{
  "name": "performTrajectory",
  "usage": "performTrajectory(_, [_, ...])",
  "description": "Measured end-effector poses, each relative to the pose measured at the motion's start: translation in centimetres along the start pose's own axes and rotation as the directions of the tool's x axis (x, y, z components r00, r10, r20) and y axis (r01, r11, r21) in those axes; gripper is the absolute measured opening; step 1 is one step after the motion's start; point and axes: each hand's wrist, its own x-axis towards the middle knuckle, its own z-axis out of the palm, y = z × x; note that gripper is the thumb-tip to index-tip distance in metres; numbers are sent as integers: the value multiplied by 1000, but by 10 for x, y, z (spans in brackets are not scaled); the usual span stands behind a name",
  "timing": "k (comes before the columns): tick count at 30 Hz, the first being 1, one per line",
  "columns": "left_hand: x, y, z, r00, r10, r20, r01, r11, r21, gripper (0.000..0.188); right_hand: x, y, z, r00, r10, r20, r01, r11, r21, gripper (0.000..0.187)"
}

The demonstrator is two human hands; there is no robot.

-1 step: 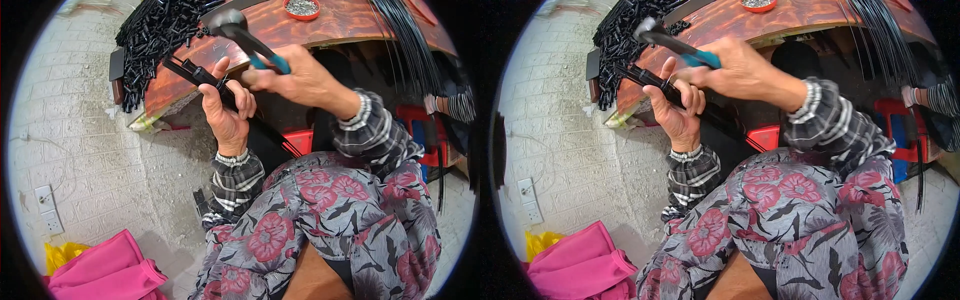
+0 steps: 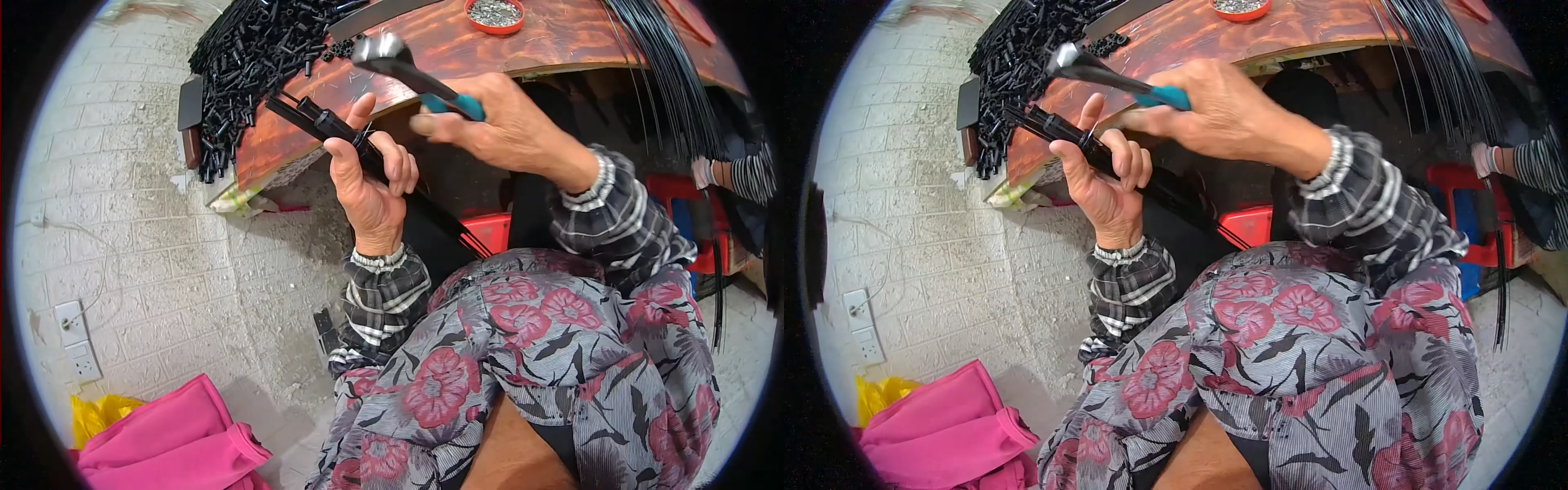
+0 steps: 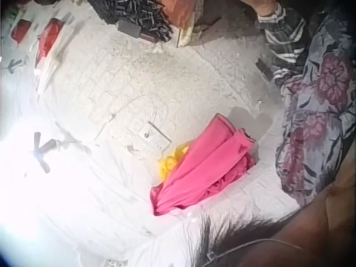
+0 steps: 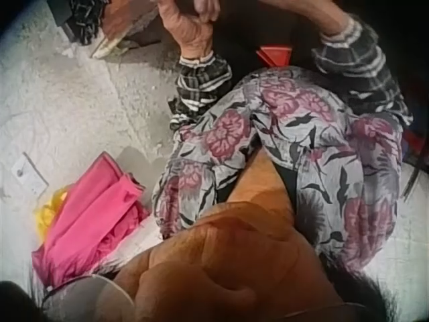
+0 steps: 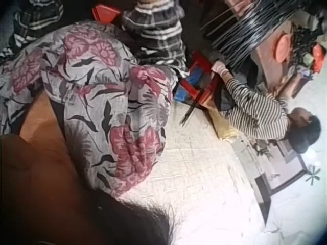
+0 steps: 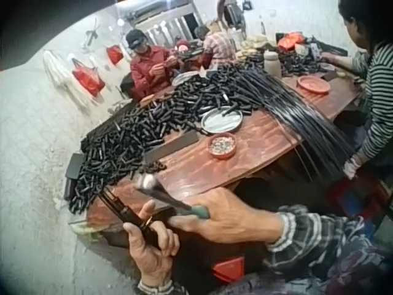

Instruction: Assembling and securing black synthetic hair filaments into bundles using plastic connectors and tools.

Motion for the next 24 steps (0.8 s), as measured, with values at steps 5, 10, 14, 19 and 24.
performTrajectory(5, [0,1,-1,1000,-4,23,5,1000,-28,64,-24,14,-14,996,-88,30,90,845,-527,32])
performTrajectory(10, [-1,2,0,999,-23,23,24,1000,-14,64,-16,4,-9,994,40,106,40,753,-656,56])
performTrajectory(14, [-2,2,2,1000,-19,20,19,999,-28,64,-10,5,-7,992,-115,58,123,714,-690,59])
performTrajectory(19, [-1,0,1,996,-55,65,59,997,-59,64,-13,7,-5,984,-177,19,142,717,-682,60])
performTrajectory(24, [0,1,0,994,-64,93,72,994,-81,64,-15,10,-3,993,-113,38,113,789,-604,59])
